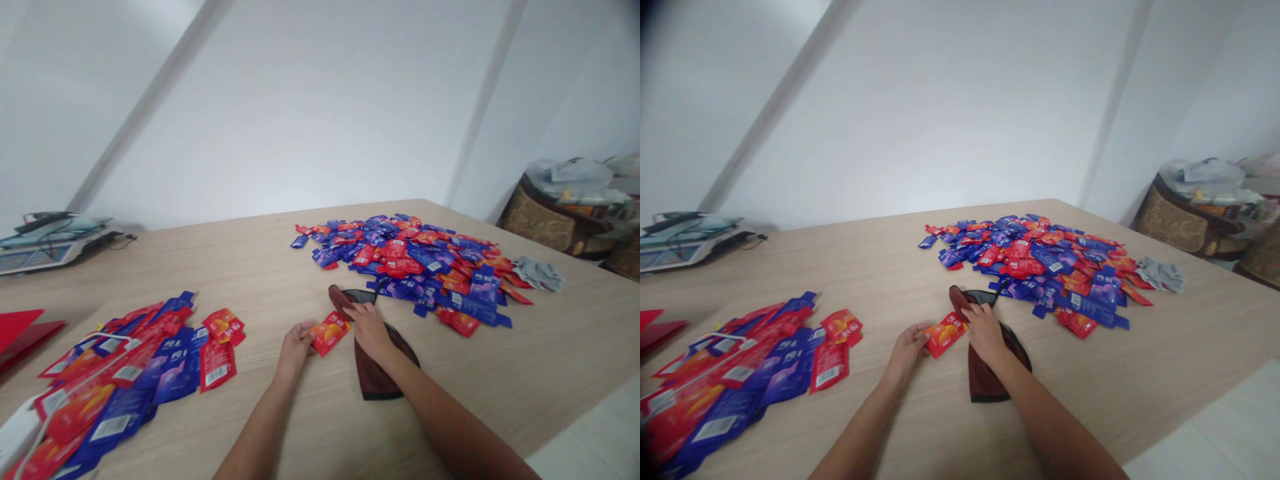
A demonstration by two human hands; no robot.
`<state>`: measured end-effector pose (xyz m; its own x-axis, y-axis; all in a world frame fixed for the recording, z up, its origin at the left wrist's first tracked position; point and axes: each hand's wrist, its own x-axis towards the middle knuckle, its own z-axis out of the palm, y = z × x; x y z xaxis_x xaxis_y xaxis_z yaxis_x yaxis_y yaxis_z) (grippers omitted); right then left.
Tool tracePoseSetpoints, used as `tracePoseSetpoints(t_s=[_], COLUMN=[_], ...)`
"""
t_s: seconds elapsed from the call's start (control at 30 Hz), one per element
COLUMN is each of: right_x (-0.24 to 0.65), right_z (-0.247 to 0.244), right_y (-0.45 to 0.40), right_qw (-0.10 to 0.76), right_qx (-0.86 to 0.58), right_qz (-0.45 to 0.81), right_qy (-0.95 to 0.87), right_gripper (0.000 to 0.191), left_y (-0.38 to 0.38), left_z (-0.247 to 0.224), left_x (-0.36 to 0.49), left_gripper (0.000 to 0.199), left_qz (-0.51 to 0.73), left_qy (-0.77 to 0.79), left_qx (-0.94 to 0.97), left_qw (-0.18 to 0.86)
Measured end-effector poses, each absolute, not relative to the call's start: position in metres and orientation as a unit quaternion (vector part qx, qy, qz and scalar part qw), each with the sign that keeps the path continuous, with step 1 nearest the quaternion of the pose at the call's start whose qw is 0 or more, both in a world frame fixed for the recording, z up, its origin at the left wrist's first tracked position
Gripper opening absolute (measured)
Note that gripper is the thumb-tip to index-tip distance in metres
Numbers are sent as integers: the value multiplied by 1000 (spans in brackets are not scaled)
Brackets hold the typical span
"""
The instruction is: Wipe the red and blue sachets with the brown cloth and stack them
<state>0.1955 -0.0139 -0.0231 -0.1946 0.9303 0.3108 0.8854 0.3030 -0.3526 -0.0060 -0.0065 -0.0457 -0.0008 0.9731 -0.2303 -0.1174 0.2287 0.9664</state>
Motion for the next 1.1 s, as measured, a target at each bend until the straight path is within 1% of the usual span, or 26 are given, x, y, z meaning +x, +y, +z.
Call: tracePoseSetpoints(t_s=[0.1, 0.13, 0.2, 0.27, 0.33, 0.4, 0.5, 0.57, 0.6, 0.67, 0.7, 0.73, 0.83, 0.9, 1.0, 1.1], right_x=[167, 158, 147, 153, 170, 191, 211, 214, 214, 212, 209, 206, 190, 178, 162, 154], right_z=[-23, -24, -27, -30, -32, -34, -41, -47, -49, -51, -51, -49, -38, -30, -22, -23], right_y=[-38, -43, -46, -37, -20, -5, 6, 8, 7, 5, 3, 0, -11, -20, -29, -28], right_qw=[257, 246, 227, 210, 200, 204, 253, 300, 325, 373, 394, 410, 438, 437, 384, 313], right_qx=[-525, -494, -476, -505, -570, -605, -612, -614, -615, -606, -595, -582, -535, -496, -425, -401], right_qz=[52, 56, 54, 48, 37, 30, 37, 47, 52, 64, 71, 81, 108, 124, 167, 205], right_qy=[-810, -832, -848, -836, -796, -769, -748, -728, -717, -700, -697, -697, -714, -740, -803, -836], right_gripper=[57, 56, 56, 54, 51, 50, 55, 55, 54, 53, 53, 53, 52, 52, 50, 44], left_y=[-3, -2, -2, -3, -5, -6, -7, -8, -10, -16, -20, -24, -37, -45, -55, -60], left_z=[-51, -53, -56, -58, -58, -56, -52, -48, -46, -41, -38, -34, -25, -25, -35, -49], left_x=[-6, -7, -7, -8, -10, -13, -16, -16, -14, -11, -9, -7, 0, 8, 24, 36], left_gripper=[27, 26, 24, 25, 27, 28, 26, 23, 21, 22, 23, 25, 20, 23, 36, 41], left_qz=[485, 489, 494, 494, 493, 501, 542, 548, 527, 443, 397, 362, 323, 295, 207, 115], left_qy=[505, 491, 472, 482, 505, 522, 538, 539, 540, 554, 568, 584, 570, 520, 464, 460], left_qx=[425, 437, 453, 444, 425, 413, 386, 378, 390, 457, 510, 569, 727, 796, 861, 880], left_qw=[575, 574, 573, 571, 567, 553, 517, 516, 528, 536, 509, 453, 205, 95, 19, -38])
